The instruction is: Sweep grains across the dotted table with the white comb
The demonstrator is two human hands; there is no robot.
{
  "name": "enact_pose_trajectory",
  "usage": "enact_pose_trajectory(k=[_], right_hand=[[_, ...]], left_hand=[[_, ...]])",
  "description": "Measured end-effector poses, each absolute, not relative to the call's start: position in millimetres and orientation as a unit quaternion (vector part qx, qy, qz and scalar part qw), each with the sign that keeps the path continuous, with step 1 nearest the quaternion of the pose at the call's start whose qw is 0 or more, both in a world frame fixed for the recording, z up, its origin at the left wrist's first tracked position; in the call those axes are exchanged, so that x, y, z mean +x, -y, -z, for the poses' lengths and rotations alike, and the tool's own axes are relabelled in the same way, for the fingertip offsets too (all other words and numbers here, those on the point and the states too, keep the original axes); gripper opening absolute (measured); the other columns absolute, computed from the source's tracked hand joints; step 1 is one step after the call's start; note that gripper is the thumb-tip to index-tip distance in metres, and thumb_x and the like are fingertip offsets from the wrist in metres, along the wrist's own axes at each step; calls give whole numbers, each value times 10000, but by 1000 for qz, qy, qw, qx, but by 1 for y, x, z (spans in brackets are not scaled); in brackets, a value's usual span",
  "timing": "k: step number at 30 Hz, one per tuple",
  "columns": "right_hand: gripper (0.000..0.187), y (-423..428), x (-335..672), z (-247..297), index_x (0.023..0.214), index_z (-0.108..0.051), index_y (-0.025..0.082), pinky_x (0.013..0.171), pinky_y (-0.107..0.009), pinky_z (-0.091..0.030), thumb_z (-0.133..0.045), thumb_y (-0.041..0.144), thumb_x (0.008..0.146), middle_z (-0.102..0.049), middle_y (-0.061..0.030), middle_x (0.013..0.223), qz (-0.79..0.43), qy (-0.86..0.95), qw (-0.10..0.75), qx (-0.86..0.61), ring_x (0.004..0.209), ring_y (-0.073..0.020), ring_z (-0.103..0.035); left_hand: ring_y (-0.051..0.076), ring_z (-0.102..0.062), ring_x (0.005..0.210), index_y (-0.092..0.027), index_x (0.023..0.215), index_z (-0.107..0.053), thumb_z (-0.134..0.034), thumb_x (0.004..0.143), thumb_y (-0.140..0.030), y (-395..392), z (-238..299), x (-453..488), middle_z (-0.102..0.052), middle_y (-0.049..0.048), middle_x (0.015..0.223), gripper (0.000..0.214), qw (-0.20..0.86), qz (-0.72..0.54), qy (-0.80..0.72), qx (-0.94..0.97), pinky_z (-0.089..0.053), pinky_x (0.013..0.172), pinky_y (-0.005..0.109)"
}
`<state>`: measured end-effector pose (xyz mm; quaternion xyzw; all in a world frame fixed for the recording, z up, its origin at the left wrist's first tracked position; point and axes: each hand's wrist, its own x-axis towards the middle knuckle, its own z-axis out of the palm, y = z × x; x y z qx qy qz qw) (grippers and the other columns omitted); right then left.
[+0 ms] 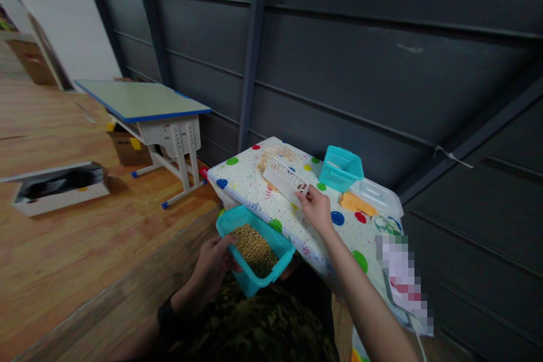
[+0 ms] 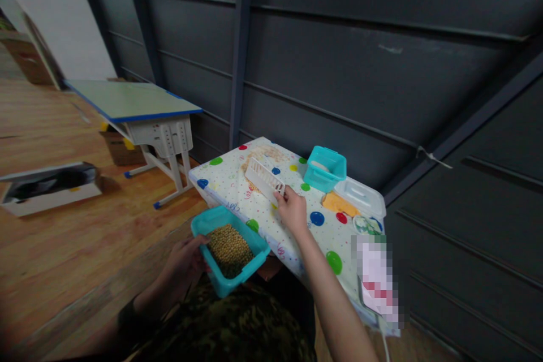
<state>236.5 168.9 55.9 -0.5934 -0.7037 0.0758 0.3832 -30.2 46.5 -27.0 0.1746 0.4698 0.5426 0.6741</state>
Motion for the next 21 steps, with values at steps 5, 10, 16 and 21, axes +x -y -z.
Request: enact_pose_trajectory(k=[5, 10, 16, 21], right_hand=[[343, -168, 236, -58, 702, -423, 296, 634, -316, -332, -625, 411, 956, -599, 6, 620, -60, 691, 391, -605, 593, -204, -553], [313, -166, 235, -57, 714, -443, 296, 625, -305, -337, -620, 404, 948, -595, 11, 610, -75, 702, 391, -591, 598, -207, -565], [297, -164, 236, -59, 726, -447, 295, 640, -312, -321, -600, 387, 963, -608, -1, 616, -44, 709, 363, -603, 605, -216, -571], [297, -163, 236, -58, 728, -480, 291, 641, -299, -362, -612, 388, 975, -624, 1, 622, -54, 715, 366, -592, 620, -217, -598]], left_hand=[[166, -544, 389, -247, 570, -585, -950, 557, -436, -43, 20, -26, -581, -8, 447, 411, 621, -565, -505, 200, -501, 417, 319], [168, -530, 374, -238, 560, -594, -948, 525, -442, -44, 18, -26, -573, 5, 431, 411, 621, -566, -507, 192, -490, 399, 323], [174, -544, 373, -243, 562, -608, -957, 514, -461, -44, 18, -26, -588, 2, 433, 415, 619, -562, -513, 195, -505, 398, 328], [166, -531, 369, -250, 543, -569, -970, 488, -475, -44, 16, -25, -556, -4, 424, 463, 617, -565, -514, 190, -488, 389, 320]])
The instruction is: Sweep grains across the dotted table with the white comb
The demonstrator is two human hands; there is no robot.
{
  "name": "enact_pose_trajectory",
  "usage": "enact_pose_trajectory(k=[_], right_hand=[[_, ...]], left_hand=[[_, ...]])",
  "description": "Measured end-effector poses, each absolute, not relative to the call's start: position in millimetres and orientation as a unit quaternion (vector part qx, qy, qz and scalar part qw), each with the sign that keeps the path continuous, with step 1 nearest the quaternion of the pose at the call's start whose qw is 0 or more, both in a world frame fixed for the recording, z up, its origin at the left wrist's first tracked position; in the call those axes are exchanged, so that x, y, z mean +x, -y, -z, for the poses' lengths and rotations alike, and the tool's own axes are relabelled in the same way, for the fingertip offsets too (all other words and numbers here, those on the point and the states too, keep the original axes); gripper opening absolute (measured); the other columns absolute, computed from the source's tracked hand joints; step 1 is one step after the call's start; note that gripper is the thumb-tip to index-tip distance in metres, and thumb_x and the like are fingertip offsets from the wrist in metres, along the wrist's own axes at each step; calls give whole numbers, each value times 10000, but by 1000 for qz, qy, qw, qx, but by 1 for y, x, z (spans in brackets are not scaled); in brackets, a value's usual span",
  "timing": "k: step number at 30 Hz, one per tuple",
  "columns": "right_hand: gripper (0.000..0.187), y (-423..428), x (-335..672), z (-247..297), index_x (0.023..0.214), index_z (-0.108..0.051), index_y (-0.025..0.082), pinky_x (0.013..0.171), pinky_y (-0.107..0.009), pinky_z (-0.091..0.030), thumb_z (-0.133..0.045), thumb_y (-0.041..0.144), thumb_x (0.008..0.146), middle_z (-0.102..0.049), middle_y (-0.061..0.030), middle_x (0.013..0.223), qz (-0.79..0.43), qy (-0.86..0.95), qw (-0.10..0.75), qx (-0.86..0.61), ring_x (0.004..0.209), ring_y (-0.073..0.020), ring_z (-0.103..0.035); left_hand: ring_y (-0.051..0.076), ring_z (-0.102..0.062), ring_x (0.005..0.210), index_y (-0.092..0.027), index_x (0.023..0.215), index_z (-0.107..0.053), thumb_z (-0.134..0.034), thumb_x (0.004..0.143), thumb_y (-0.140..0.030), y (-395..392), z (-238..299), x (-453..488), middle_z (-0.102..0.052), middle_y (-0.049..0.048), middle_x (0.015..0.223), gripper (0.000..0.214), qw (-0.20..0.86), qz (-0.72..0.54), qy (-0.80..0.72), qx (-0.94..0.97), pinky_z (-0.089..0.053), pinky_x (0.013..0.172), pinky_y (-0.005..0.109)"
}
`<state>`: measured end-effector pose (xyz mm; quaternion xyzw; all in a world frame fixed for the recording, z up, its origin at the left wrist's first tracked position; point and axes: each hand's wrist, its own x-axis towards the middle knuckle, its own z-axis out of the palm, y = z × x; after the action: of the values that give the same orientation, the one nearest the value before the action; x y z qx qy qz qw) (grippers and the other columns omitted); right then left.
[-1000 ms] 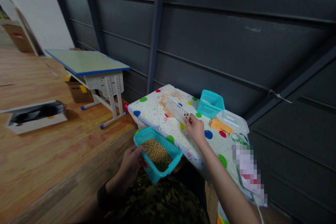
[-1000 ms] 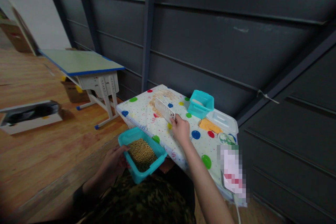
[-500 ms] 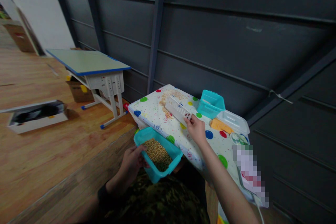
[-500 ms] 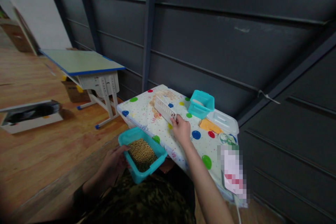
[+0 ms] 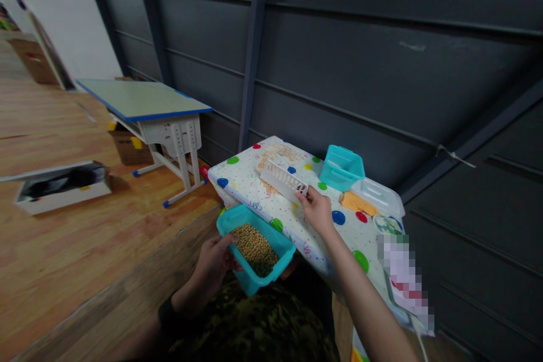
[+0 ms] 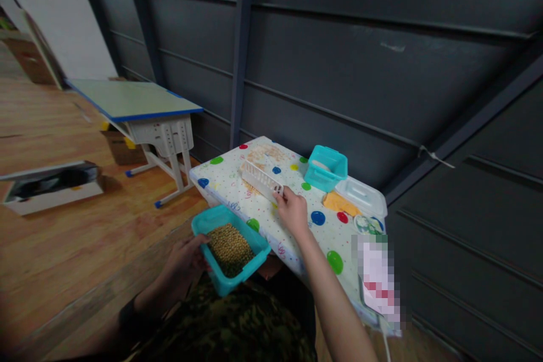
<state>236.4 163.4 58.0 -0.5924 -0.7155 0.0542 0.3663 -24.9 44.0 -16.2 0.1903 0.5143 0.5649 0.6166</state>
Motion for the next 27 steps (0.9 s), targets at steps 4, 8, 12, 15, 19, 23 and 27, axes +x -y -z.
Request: enact_pose_trajectory(k=[4, 8, 12, 15, 19, 23, 27], right_hand=[[286, -163, 238, -57, 729, -501, 286, 653, -294, -396, -630, 383, 966, -637, 3, 631, -73, 717, 371, -586, 636, -216, -620], [289, -161, 240, -56, 740, -518, 282, 645, -297, -397, -618, 415, 977, -648, 4, 644, -102, 719, 381, -573, 634, -211, -616], [278, -159, 240, -56, 737, -523, 280, 633, -302, -382, -621, 409, 963, -624, 13, 627, -102, 713, 390, -573, 617, -207, -594], [283, -158, 239, -55, 741, -543, 277, 642, -302, -406, -617, 419, 974, -646, 2, 647, -119, 719, 393, -561, 638, -212, -613], [277, -158, 237, -57, 742, -537, 281, 658, -305, -418, -605, 400, 983, -656, -7, 655, -102, 712, 392, -573, 651, -223, -625], [273, -160, 232, -61, 721, -500, 285, 663, -306, -399, -624, 366, 951, -635, 2, 635, -76, 715, 365, -591, 614, -214, -593], [263, -161, 230, -62, 740, -519, 283, 677, -305, -418, -610, 379, 967, -678, -8, 673, -95, 727, 368, -572, 649, -220, -633]], left_hand=[[161, -521, 359, -256, 517, -545, -960, 472, -497, -44, 15, -25, -537, -12, 409, 482, 618, -558, -519, 195, -492, 386, 321], [169, -540, 368, -250, 546, -597, -951, 480, -473, -43, 12, -25, -564, -13, 425, 424, 619, -559, -518, 190, -509, 393, 327], [160, -532, 379, -241, 554, -610, -939, 521, -449, -42, 13, -25, -575, -8, 439, 390, 622, -560, -512, 194, -499, 399, 318], [159, -525, 377, -249, 548, -574, -945, 526, -437, -43, 16, -26, -565, -8, 434, 416, 623, -562, -509, 193, -494, 395, 318], [166, -533, 381, -265, 578, -543, -964, 533, -469, -45, 19, -26, -562, -19, 437, 470, 626, -561, -506, 196, -493, 398, 318], [156, -523, 379, -254, 548, -559, -962, 511, -474, -44, 17, -25, -552, -18, 427, 460, 620, -564, -511, 190, -489, 394, 313], [157, -517, 372, -243, 531, -591, -959, 491, -470, -42, 13, -24, -557, -10, 421, 434, 617, -561, -518, 190, -501, 390, 325]])
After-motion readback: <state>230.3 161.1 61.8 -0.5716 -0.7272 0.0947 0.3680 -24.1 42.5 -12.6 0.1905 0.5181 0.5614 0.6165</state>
